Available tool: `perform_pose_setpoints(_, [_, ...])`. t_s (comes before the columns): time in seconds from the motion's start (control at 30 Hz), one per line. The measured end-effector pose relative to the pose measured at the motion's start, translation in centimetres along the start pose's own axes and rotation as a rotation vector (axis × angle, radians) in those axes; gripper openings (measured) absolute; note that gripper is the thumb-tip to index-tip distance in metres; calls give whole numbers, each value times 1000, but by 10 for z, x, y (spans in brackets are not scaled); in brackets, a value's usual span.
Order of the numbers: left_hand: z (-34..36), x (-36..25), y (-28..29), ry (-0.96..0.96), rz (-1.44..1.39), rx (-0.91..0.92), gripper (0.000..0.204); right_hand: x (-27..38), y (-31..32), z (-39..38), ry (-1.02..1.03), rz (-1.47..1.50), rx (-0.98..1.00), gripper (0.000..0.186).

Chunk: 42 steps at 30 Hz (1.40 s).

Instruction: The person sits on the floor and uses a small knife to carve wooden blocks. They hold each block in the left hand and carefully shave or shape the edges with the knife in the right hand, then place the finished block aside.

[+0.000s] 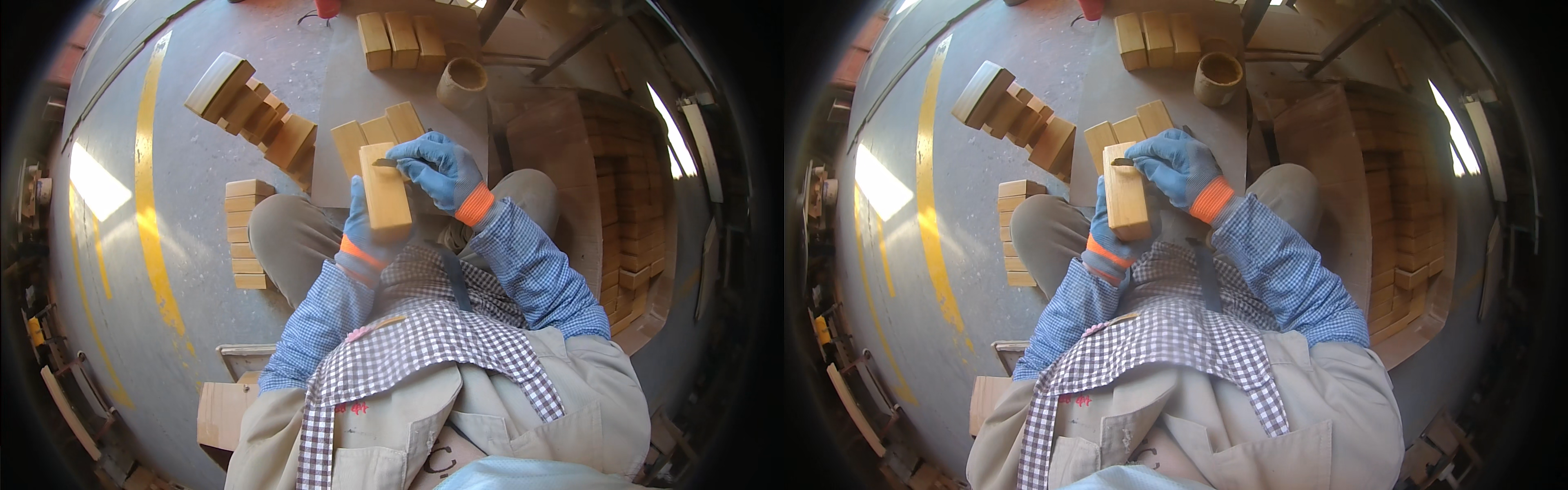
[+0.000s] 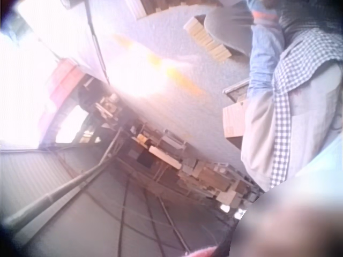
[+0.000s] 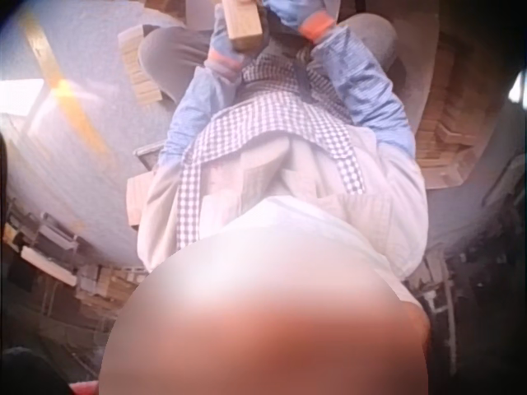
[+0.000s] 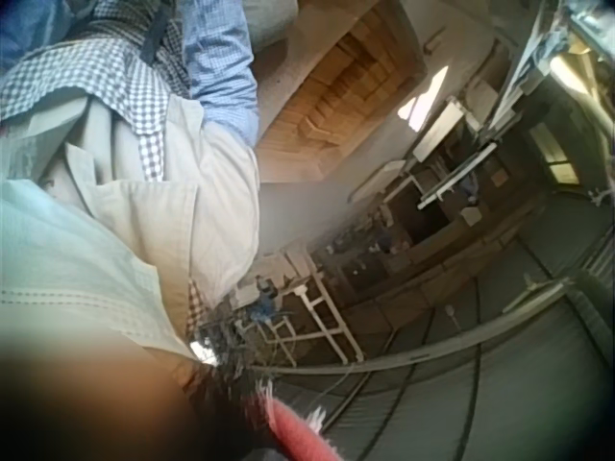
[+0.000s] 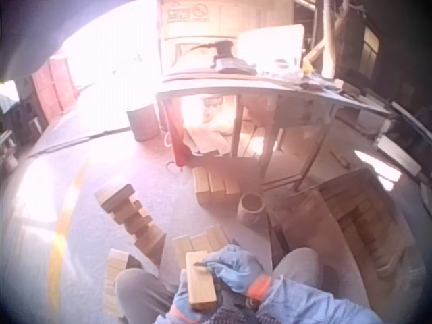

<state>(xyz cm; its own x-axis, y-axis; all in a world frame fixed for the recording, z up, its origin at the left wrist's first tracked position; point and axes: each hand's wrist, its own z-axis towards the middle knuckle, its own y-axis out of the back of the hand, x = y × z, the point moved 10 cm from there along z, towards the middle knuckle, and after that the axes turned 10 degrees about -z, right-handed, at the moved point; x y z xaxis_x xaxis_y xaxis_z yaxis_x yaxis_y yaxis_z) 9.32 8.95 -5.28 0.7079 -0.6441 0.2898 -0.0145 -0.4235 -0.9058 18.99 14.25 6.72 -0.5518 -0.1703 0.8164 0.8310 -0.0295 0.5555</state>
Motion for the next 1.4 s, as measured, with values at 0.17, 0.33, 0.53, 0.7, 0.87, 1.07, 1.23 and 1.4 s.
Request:
perform_pose_setpoints(0.17, [1, -4, 10, -13, 36, -34, 59, 1, -3, 12, 43, -115, -4, 16])
perform_pose_setpoints(0.33, [2, 0, 4, 30, -42, 54, 59, 13, -2, 16, 138, -245, -60, 16])
perform_pose_setpoints(0.53, [5, -1, 5, 33, -38, 58, 60, 24, -3, 13, 219, -368, -34, 21])
perform_pose_setpoints(0.7, [3, -2, 3, 27, -16, 74, 63, 38, -2, 6, 353, -398, -44, 34])
perform_pose_setpoints(0.87, [1, -4, 7, -24, 40, -35, 68, 41, 1, -5, 360, -385, -54, 21])
perform_pose_setpoints(1.07, [-3, -1, 4, -41, 159, -116, 75, 55, 1, -19, 463, -439, -69, 20])
perform_pose_setpoints(1.23, [-2, 1, 3, -2, 113, -62, 72, 50, 2, -25, 407, -288, 2, 25])
perform_pose_setpoints(1.4, [1, 0, 6, 29, 4, 12, 62, 15, 7, 0, 154, -146, -92, 21])
